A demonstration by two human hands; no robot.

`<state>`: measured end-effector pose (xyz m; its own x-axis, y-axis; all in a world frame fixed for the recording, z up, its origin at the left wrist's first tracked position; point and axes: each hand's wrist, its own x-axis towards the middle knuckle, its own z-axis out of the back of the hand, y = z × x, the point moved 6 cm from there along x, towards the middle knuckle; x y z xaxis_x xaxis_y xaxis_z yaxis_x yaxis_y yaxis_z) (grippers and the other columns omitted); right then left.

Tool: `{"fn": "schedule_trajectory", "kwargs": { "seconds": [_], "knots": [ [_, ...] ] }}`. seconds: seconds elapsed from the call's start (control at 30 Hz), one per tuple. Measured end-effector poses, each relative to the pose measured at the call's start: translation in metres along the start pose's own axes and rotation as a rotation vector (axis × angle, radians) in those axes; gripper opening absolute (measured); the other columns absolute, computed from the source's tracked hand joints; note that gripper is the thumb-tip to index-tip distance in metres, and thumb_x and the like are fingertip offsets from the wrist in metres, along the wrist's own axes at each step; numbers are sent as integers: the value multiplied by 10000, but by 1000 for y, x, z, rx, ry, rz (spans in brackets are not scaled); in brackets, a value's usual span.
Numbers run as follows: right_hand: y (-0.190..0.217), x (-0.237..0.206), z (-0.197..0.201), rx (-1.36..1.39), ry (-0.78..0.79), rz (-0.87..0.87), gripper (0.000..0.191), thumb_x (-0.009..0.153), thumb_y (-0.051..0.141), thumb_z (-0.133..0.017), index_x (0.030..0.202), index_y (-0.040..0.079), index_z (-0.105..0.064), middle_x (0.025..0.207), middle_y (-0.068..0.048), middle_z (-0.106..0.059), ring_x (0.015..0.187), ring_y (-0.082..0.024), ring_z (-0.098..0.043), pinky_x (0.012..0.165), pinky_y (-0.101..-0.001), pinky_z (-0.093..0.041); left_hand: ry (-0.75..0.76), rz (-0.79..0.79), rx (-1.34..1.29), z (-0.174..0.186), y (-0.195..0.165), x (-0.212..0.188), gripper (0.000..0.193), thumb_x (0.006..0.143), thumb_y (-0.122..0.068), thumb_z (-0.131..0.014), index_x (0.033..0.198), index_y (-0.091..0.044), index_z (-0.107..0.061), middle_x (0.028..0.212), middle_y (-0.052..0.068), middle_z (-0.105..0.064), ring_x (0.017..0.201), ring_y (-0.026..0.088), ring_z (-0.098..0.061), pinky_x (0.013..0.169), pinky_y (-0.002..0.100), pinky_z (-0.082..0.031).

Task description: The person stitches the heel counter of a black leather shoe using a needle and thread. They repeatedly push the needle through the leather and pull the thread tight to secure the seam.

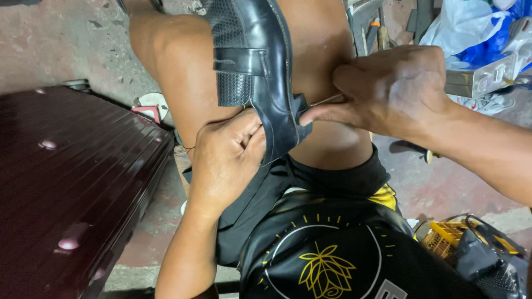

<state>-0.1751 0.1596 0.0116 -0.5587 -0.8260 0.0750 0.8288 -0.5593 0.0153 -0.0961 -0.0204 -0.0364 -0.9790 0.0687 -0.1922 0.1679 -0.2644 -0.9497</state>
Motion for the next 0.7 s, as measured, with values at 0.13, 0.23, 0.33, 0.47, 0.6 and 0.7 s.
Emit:
{"fn": "schedule_trajectory", "kwargs": {
  "seconds": [0.13, 0.23, 0.33, 0.47, 0.6, 0.7],
  "knots": [
    [-5, -16, -4, 69, 20, 29, 599, 830, 646, -777, 636, 119, -568, 586, -26, -550, 504, -220, -570, 469, -343, -420, -98, -18, 14, 2, 3, -4, 137, 933, 3, -680, 1062, -18, -720, 847, 109, -661, 566, 99, -537, 567, 252, -441],
    [-17, -28, -1, 25, 90, -17, 501, 826, 550, -785, 618, 133, -600, 560, -12, -552, 452, -208, -542, 435, -336, -401, -191, -94, -15, 2, 3, -10, 151, 949, 7, -690, 1099, -2, -709, 1069, 113, -719, 600, 91, -532, 587, 237, -440],
    [-38, -39, 11, 44, 95, -120, 458, 894, 511, -797, 711, 117, -649, 636, -4, -580, 512, -202, -553, 487, -323, -409, -245, -68, -90, 0, 10, -18, 130, 982, 2, -695, 1112, -3, -701, 1173, 119, -714, 629, 81, -557, 606, 216, -454],
    [-41, -55, 9, 164, 114, -172, 449, 928, 481, -749, 689, 119, -632, 602, 2, -542, 503, -193, -540, 493, -337, -405, -456, -130, 65, 4, -1, -36, 124, 1018, -10, -714, 1139, -24, -692, 1169, 116, -682, 795, 137, -623, 728, 236, -508],
    [-35, -64, 9, 191, 77, -132, 506, 900, 508, -741, 642, 99, -590, 591, -31, -515, 530, -245, -537, 537, -385, -405, -500, -117, 178, -5, -27, -38, 181, 880, -55, -783, 1034, -56, -687, 1046, 132, -628, 655, 96, -552, 594, 238, -479],
    [-35, -64, 10, 200, 85, -139, 549, 900, 546, -719, 620, 103, -558, 579, -33, -496, 527, -252, -531, 548, -398, -409, -319, -359, 341, -27, -65, -30, 236, 909, -100, -835, 1105, -83, -704, 1097, 95, -619, 920, 199, -660, 756, 314, -558]
  ]
}}
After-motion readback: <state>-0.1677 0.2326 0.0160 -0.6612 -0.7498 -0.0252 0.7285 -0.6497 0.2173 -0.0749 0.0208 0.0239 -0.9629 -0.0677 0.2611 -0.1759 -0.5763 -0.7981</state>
